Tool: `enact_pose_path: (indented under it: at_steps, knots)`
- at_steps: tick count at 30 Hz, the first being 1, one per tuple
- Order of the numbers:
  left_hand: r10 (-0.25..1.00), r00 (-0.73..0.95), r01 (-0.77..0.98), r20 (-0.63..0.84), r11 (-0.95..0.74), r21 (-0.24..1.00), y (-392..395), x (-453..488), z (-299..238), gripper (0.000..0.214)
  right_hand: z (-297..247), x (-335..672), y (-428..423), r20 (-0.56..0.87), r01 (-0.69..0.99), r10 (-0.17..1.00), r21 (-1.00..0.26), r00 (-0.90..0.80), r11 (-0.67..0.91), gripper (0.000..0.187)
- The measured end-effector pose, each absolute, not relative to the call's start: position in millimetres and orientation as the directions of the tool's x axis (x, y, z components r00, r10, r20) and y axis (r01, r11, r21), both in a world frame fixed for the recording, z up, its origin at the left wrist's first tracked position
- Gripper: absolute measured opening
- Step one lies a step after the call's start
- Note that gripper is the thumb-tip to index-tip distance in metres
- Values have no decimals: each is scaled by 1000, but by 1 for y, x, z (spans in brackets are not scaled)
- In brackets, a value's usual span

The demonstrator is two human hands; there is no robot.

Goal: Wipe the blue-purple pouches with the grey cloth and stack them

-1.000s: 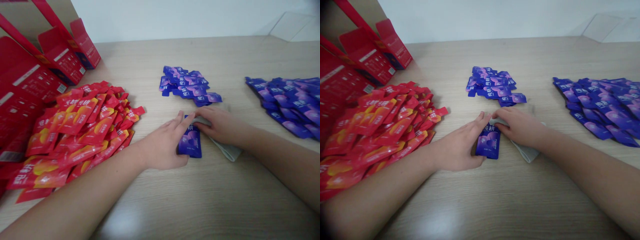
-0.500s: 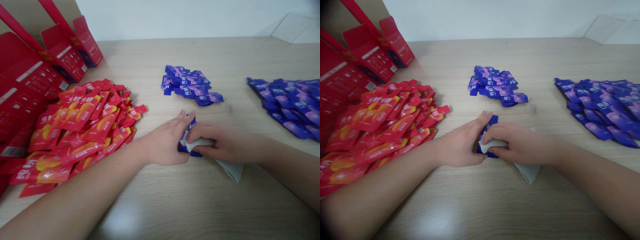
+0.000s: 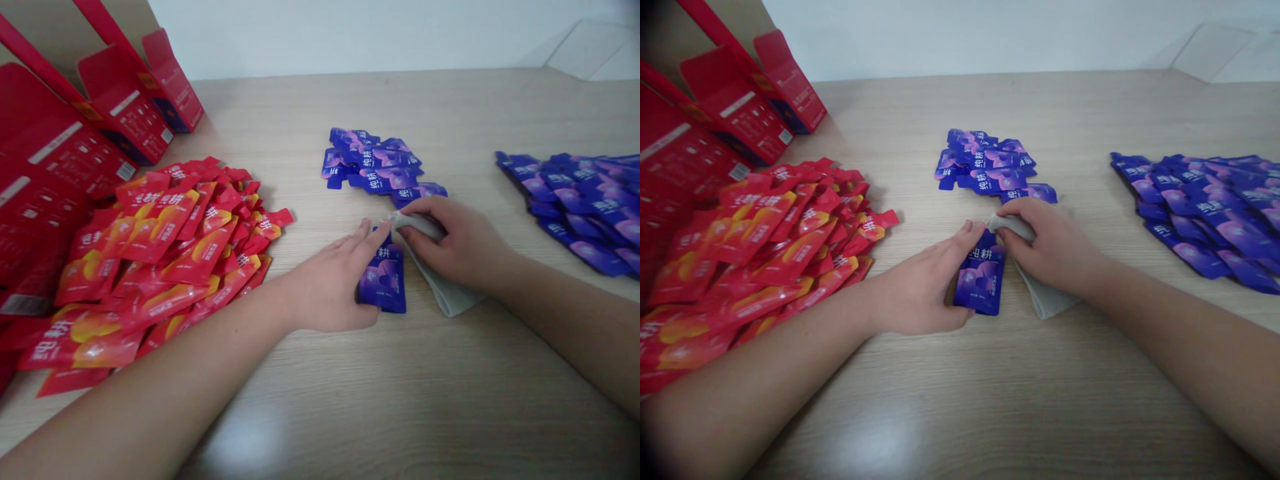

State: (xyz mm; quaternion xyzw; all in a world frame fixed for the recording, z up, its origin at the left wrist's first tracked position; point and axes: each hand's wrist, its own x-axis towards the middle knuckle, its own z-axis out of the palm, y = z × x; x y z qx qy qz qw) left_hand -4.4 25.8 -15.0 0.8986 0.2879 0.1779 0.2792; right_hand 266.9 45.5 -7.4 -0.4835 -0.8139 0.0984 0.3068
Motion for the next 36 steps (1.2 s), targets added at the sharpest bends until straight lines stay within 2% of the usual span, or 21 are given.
enact_pose_path:
  at_steps: [3,5,7,9,13,17,24,30,32,36]
  knots:
    - [631,764,444,135,-666,600,25,-4,-15,118,-6,261,33,395,562,868,-662,-299,495,30]
    - [642,757,459,121,-654,602,25,-3,-16,120,-6,257,28,313,506,859,-705,-405,496,26]
    - [651,751,472,110,-646,600,24,-3,-17,121,-6,254,28,239,515,804,-661,-545,546,18]
    - [655,750,482,97,-640,598,24,-2,-17,121,-6,252,29,229,518,739,-583,-634,625,16]
    - [654,750,482,93,-638,600,25,-2,-17,120,-4,250,29,241,573,701,-431,-672,697,24]
    - [652,752,475,98,-639,605,25,-2,-15,119,-2,248,26,191,611,697,-360,-691,705,26]
    - [634,766,452,110,-653,608,25,-3,-13,117,-5,256,42,162,676,739,-314,-653,666,21]
    - [626,767,424,144,-662,618,25,-4,-16,121,-3,259,41,252,768,806,-251,-536,589,22]
    - [617,770,407,161,-670,621,25,-4,-17,122,1,256,33,273,723,774,-279,-572,632,22]
    - [605,776,383,179,-678,628,27,-4,-18,122,5,249,17,302,556,686,-415,-662,720,19]
